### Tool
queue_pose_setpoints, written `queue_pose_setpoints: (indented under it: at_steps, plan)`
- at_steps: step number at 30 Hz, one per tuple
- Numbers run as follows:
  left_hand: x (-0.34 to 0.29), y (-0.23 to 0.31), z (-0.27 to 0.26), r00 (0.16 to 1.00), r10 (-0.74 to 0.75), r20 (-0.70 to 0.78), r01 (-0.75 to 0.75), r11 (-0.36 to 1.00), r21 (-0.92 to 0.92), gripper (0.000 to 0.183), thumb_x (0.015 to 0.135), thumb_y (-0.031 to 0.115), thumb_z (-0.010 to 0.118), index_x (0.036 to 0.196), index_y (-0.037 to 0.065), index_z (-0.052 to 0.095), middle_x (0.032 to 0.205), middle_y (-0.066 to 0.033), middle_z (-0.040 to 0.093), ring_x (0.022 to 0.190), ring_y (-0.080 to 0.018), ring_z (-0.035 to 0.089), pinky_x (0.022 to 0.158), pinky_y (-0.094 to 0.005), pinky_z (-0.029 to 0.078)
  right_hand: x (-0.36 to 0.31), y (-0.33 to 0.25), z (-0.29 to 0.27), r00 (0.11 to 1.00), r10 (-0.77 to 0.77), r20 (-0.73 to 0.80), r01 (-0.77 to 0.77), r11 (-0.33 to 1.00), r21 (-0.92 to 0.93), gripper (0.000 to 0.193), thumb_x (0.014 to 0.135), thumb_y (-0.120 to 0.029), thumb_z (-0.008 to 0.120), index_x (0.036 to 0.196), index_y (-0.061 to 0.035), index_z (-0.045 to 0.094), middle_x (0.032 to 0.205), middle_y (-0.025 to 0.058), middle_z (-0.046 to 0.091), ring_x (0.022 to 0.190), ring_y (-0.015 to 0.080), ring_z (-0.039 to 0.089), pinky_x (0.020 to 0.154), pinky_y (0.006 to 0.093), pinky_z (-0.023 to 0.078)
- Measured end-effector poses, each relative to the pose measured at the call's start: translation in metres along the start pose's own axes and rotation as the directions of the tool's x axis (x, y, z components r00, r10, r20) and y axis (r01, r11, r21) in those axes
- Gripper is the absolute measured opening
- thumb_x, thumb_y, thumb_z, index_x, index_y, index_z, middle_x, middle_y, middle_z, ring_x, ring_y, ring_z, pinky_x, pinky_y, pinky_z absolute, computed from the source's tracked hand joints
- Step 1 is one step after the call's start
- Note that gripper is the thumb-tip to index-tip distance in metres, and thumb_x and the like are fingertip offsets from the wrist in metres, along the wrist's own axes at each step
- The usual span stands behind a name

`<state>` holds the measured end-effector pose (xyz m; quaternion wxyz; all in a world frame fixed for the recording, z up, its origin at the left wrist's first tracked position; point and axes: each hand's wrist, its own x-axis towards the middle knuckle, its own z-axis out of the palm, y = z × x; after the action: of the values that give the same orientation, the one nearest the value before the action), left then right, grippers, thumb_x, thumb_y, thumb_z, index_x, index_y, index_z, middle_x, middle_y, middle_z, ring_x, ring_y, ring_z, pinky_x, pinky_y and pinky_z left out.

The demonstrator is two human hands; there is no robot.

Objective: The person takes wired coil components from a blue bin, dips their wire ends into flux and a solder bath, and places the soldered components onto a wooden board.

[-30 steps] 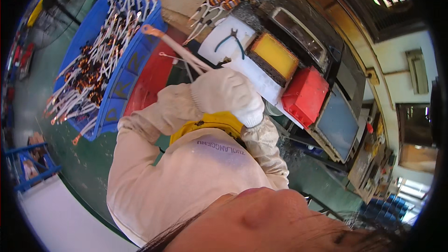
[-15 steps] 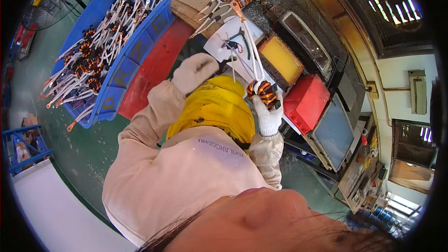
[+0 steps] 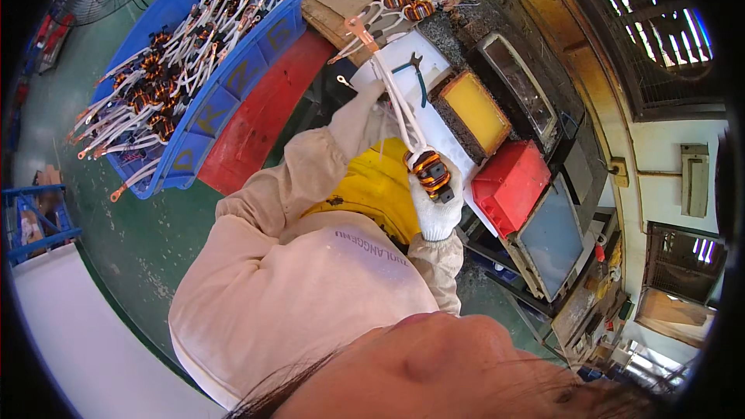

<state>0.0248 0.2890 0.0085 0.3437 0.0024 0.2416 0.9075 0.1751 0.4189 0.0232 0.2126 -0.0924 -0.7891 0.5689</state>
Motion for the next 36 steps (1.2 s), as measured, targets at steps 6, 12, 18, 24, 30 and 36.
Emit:
queue_pose_setpoints:
  at_steps: [6, 12, 18, 24, 30, 36]
  plan:
    - [-0.002, -0.016, -0.003, 0.986, -0.079, 0.146, 0.067, 0.994, 0.084, 0.04, 0.1, 0.035, 0.037, 0.122, 0.004, 0.047, 0.107, -0.0162, 0.059, 0.098, -0.0293, 0.06, 0.091, -0.0441, 0.047, 0.001, 0.001, -0.006, 0.996, 0.086, -0.009, -0.086, 0.996, -0.017, 0.047, 0.073, 0.001, 0.071, 0.116, -0.0012, 0.051, 0.106, 0.0097, 0.061, 0.096, 0.0171, 0.06, 0.088, 0.0292, 0.047]
    - [-0.003, -0.001, -0.008, 0.986, 0.067, 0.151, -0.085, 0.989, 0.12, 0.037, 0.09, 0.019, 0.058, 0.122, 0.001, 0.049, 0.106, -0.0068, 0.06, 0.094, -0.0186, 0.059, 0.084, -0.0324, 0.047, 0.002, 0.005, -0.015, 0.927, 0.376, 0.003, -0.338, 0.83, 0.444, 0.037, 0.083, -0.006, 0.065, 0.117, -0.0056, 0.05, 0.084, 0.0045, 0.061, 0.052, 0.0094, 0.052, 0.048, 0.0228, 0.043]
    - [-0.014, 0.003, 0.008, 0.992, 0.128, 0.005, -0.126, 0.974, 0.187, 0.03, 0.087, 0.014, 0.063, 0.114, 0.004, 0.055, 0.1, -0.0049, 0.061, 0.09, -0.0137, 0.058, 0.081, -0.0262, 0.046, 0.001, 0.02, -0.015, 0.974, 0.196, -0.113, -0.178, 0.973, 0.149, 0.037, 0.081, -0.009, 0.068, 0.114, -0.0047, 0.052, 0.093, 0.0057, 0.061, 0.072, 0.012, 0.058, 0.064, 0.0267, 0.049]
    - [-0.029, 0.004, 0.021, 0.927, 0.372, 0.041, -0.28, 0.619, 0.734, 0.019, 0.087, 0.018, 0.065, 0.097, 0.005, 0.056, 0.096, -0.0031, 0.059, 0.081, -0.0094, 0.056, 0.076, -0.024, 0.045, -0.001, 0.011, -0.009, 0.977, 0.117, -0.177, -0.155, 0.964, -0.216, 0.043, 0.076, -0.012, 0.073, 0.112, -0.0017, 0.054, 0.102, 0.011, 0.063, 0.092, 0.0184, 0.062, 0.084, 0.0301, 0.048]
    - [-0.023, 0.008, 0.011, 0.967, 0.253, 0.006, -0.2, 0.75, 0.63, 0.025, 0.088, 0.026, 0.061, 0.1, 0.005, 0.057, 0.094, -0.003, 0.06, 0.079, -0.0094, 0.056, 0.072, -0.0241, 0.045, -0.004, 0.02, -0.008, 0.978, 0.025, -0.209, -0.054, 0.99, -0.132, 0.044, 0.075, -0.009, 0.074, 0.112, -0.0011, 0.053, 0.103, 0.0105, 0.061, 0.092, 0.0171, 0.06, 0.083, 0.0288, 0.048]
    - [-0.008, 0.0, 0.0, 0.98, 0.14, -0.141, -0.06, 0.884, 0.463, 0.035, 0.091, 0.034, 0.051, 0.108, 0.005, 0.057, 0.095, -0.0046, 0.06, 0.085, -0.0129, 0.058, 0.079, -0.0264, 0.046, -0.003, 0.004, -0.007, 0.98, -0.083, -0.181, 0.021, 0.947, -0.321, 0.043, 0.075, -0.008, 0.075, 0.111, -0.0004, 0.052, 0.105, 0.0116, 0.06, 0.095, 0.018, 0.06, 0.086, 0.0293, 0.048]
